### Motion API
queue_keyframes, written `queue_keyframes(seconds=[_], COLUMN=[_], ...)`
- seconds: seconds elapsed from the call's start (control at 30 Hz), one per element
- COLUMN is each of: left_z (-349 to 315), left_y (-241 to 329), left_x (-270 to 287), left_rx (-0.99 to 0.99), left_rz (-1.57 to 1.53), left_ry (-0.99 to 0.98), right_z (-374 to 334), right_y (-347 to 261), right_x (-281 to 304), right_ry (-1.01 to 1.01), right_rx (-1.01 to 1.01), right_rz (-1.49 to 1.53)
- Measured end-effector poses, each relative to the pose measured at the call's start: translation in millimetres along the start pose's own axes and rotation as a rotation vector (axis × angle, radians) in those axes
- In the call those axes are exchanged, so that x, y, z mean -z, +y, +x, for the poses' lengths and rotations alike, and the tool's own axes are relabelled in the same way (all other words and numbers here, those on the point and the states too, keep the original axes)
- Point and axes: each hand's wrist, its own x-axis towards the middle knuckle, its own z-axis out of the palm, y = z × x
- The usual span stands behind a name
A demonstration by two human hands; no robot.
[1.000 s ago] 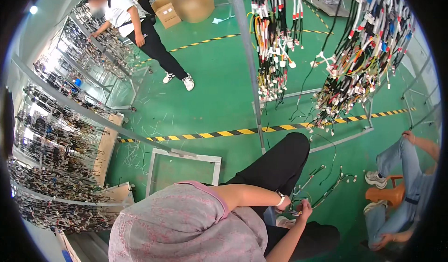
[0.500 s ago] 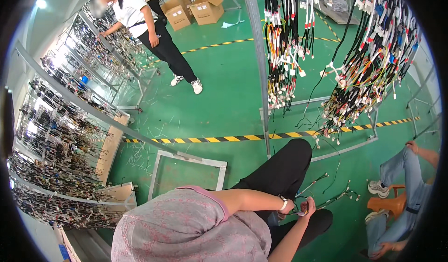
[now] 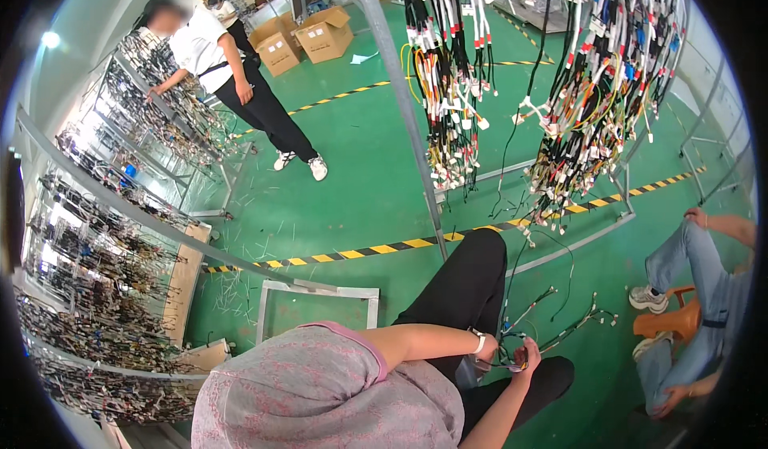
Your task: Organizing and sorting wire harnesses on a production floor.
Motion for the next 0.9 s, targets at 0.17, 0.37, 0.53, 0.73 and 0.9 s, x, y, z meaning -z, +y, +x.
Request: queue_keyframes(seconds=[0.17,0.37,0.53,0.73,0.9], left_z=[-12,-134,-334,-632,-838], left_y=[6,-10,-109,-118,-47], left_x=[16,161,213,218,280], left_rx=[-0.06,0.073,0.512,1.313,0.69], left_rz=[-0.061,-0.432,-0.306,0.041,0.176], left_ry=[0.123,0.706,0.806,1.335,2.76], right_z=[-4,7,26,28,38], right_y=[-10,0,1,-5,-1], right_x=[-1,17,20,25,36], right_ry=[-0.015,-0.013,-0.086,0.023,0.057], right_rx=[-0.014,-0.045,-0.057,-0.053,-0.121], right_rz=[0.002,-0.011,-0.006,0.024,-0.002])
